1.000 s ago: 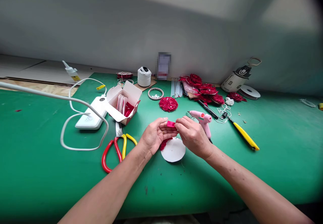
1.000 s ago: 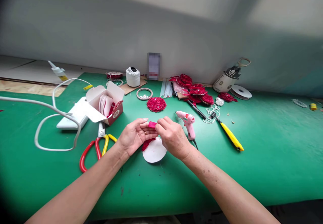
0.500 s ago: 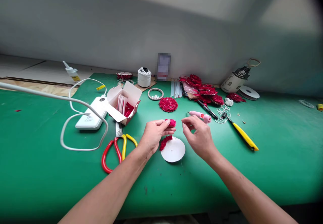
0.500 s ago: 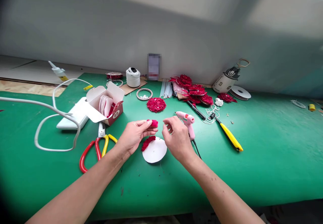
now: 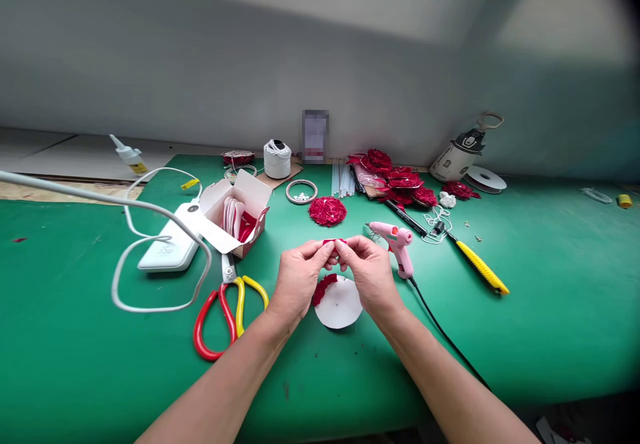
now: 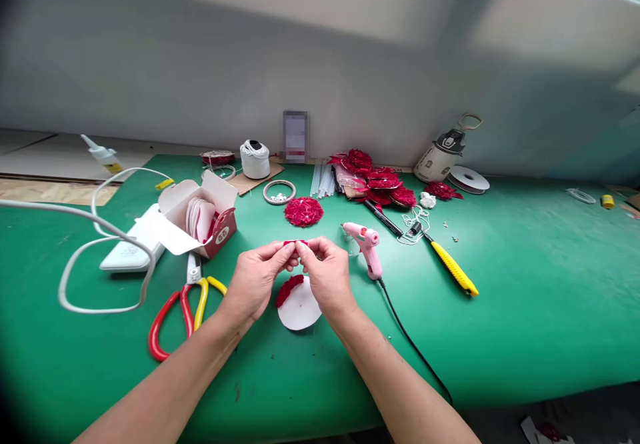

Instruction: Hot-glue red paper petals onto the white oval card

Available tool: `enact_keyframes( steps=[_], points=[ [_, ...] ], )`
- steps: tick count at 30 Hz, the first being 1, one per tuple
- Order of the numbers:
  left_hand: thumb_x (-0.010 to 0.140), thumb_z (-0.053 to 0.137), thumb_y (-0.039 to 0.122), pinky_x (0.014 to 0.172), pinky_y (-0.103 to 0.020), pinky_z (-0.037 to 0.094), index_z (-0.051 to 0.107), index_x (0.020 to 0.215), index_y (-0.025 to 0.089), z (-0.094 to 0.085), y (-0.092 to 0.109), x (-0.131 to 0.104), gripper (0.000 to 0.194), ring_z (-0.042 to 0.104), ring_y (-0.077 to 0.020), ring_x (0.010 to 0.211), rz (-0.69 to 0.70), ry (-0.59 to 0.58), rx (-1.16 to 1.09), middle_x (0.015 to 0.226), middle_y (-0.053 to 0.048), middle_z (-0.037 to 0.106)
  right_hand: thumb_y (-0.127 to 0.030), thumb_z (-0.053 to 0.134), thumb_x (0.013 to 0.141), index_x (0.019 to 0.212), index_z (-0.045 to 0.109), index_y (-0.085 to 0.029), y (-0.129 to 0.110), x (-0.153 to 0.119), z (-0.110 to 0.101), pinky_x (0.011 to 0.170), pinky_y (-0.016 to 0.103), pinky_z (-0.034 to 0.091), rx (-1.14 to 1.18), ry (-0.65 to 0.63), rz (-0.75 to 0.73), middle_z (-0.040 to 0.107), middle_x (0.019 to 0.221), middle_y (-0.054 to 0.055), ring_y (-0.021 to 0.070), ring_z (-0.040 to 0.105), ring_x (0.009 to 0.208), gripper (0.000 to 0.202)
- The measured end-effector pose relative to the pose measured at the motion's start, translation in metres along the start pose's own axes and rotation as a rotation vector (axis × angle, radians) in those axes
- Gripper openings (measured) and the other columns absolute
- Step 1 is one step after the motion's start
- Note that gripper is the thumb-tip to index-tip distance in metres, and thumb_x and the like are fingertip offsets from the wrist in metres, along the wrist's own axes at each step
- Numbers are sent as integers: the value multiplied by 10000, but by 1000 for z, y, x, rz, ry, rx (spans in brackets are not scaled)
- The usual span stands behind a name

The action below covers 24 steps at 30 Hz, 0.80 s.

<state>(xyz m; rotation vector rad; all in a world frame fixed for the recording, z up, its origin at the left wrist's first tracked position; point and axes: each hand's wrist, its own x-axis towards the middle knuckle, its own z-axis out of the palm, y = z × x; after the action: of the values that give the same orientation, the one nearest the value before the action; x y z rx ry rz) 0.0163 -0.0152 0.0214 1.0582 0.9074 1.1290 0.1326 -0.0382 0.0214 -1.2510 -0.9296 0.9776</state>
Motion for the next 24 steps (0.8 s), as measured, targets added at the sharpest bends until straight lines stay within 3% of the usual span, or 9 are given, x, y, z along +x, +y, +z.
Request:
enact_keyframes(
  steps=[7,16,24],
  points=[
    [750,738,256,630,-214,466,762,797,119,0,5,2,147,583,-116,681,-138,-20,-128,701,-44,677,-352,723,781,721,676,-174,5,1,-3,582,264,434,9,-9,-57,614,642,-14,117,516,583,193],
    [688,770,180,612,-228,466,717,818,109,4,4,2,157,621,-125,666,-125,98,-139,710,-38,694,-344,736,763,734,682,-174,12,5,-4,555,261,450,52,16,-43,630,643,-9,117,533,564,180],
    [679,776,181,625,-216,466,650,813,128,7,3,2,191,616,-110,668,-121,123,-156,705,-5,673,-325,757,727,754,686,-173,11,6,0,529,260,466,117,71,2,648,654,-6,114,545,542,171]
  ],
)
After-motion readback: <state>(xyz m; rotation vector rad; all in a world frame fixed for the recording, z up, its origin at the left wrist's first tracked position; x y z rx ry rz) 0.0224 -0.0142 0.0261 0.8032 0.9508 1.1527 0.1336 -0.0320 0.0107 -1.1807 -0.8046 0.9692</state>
